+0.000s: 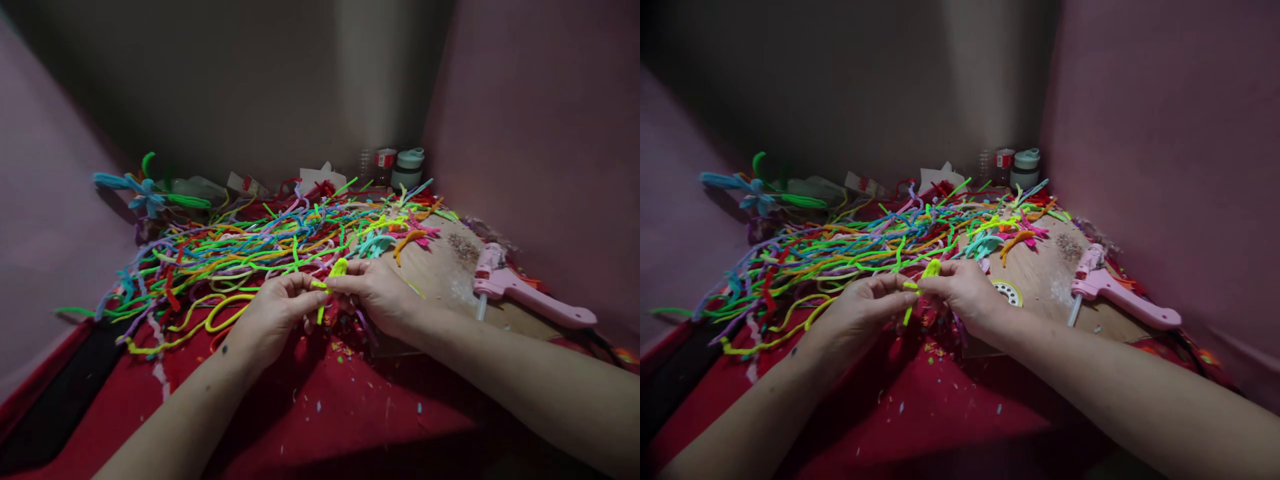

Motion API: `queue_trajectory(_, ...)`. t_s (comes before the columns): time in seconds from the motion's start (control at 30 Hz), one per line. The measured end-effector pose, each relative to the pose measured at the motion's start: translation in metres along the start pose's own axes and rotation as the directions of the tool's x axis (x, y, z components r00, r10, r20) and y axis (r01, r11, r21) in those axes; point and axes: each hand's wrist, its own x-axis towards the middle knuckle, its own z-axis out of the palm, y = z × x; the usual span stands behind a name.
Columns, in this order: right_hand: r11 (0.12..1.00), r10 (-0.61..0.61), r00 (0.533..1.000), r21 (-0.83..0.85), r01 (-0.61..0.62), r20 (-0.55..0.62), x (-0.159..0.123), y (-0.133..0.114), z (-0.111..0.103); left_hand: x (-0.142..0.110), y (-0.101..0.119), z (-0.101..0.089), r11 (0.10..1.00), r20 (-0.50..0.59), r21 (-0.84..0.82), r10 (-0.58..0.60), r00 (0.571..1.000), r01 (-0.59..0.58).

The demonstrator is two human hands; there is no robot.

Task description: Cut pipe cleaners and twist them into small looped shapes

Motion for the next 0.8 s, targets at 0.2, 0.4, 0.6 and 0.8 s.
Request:
queue_trajectory(0.2,1.000,-0.011,0.998,0.021,0.012,-0.066,-0.001,0.005,0.002,-0.003,-0.004,0.010,0.972,-0.033,0.223,0.081,0.996,-0.072)
queue_trajectory(0.4,0.995,-0.047,0.993,0.081,0.056,-0.106,-0.002,0.007,0.003,-0.007,-0.010,0.022,0.790,-0.105,0.532,0.419,0.902,-0.305)
queue_trajectory(0.6,0.986,-0.001,0.995,0.164,0.017,-0.097,-0.003,0.005,0.005,-0.001,-0.006,0.021,0.987,0.022,0.149,0.050,0.998,-0.053)
queue_trajectory(0.8,0.991,0.004,0.991,0.129,0.014,-0.135,0.000,0.000,0.005,-0.001,-0.005,0.019,0.935,-0.070,0.311,0.204,0.977,-0.173)
